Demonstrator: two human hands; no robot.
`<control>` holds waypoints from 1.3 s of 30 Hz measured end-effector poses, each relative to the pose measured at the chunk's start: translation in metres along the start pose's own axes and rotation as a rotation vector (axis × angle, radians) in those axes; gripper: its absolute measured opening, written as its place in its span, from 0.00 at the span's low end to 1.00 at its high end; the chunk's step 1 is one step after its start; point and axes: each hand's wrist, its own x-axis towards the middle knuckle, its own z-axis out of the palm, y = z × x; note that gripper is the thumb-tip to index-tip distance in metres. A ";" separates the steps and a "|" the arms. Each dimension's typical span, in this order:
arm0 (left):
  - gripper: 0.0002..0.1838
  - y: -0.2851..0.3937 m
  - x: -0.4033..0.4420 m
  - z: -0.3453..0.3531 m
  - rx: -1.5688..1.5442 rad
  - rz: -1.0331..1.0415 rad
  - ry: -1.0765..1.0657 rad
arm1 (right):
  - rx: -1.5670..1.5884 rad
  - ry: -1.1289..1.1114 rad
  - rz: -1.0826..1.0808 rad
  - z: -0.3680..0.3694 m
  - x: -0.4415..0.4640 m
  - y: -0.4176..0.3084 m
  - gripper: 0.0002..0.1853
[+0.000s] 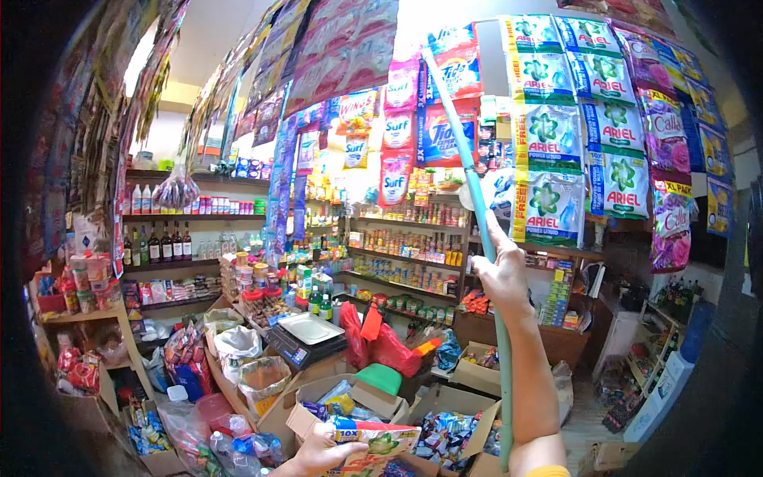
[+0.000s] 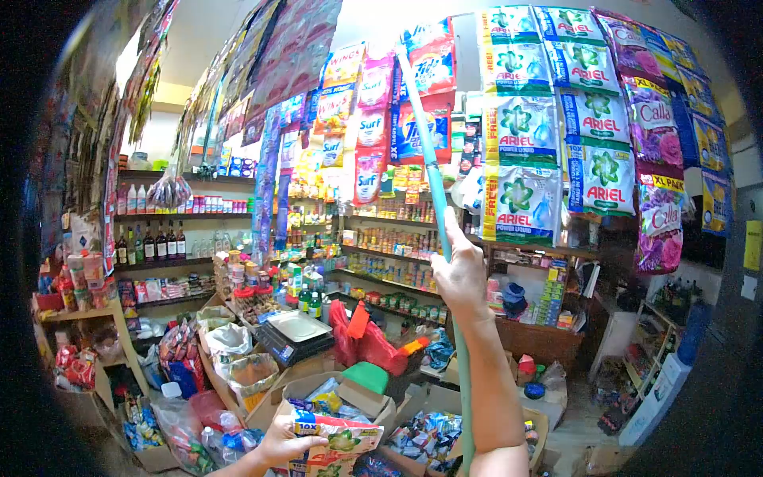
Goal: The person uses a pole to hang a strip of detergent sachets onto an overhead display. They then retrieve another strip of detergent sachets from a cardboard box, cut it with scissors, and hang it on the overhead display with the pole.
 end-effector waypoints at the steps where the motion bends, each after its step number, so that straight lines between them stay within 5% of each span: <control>1: 0.11 0.001 -0.001 -0.001 0.027 -0.016 -0.004 | -0.006 -0.028 0.044 0.000 0.006 -0.005 0.35; 4: 0.11 0.002 -0.004 -0.006 0.122 -0.033 -0.041 | -0.005 -0.098 0.186 -0.004 0.014 -0.016 0.35; 10: 0.10 -0.009 -0.006 -0.015 -0.031 -0.122 -0.093 | -0.005 -0.104 0.050 0.010 0.026 -0.010 0.34; 19: 0.13 -0.077 0.016 -0.038 -0.083 0.078 -0.179 | 0.057 -0.214 0.247 0.023 0.042 -0.035 0.32; 22: 0.10 -0.088 0.019 -0.051 -0.074 0.004 -0.210 | -0.018 -0.196 0.320 0.036 0.043 -0.042 0.34; 25: 0.11 -0.112 0.025 -0.057 -0.063 0.080 -0.205 | 0.066 -0.142 0.147 0.053 0.042 -0.035 0.35; 31: 0.12 -0.131 0.044 -0.069 -0.018 0.176 -0.223 | -0.019 -0.211 0.299 0.069 0.058 -0.047 0.37; 39: 0.12 -0.105 0.037 -0.074 -0.266 -0.016 -0.241 | -0.136 -0.177 0.322 0.058 0.033 -0.071 0.35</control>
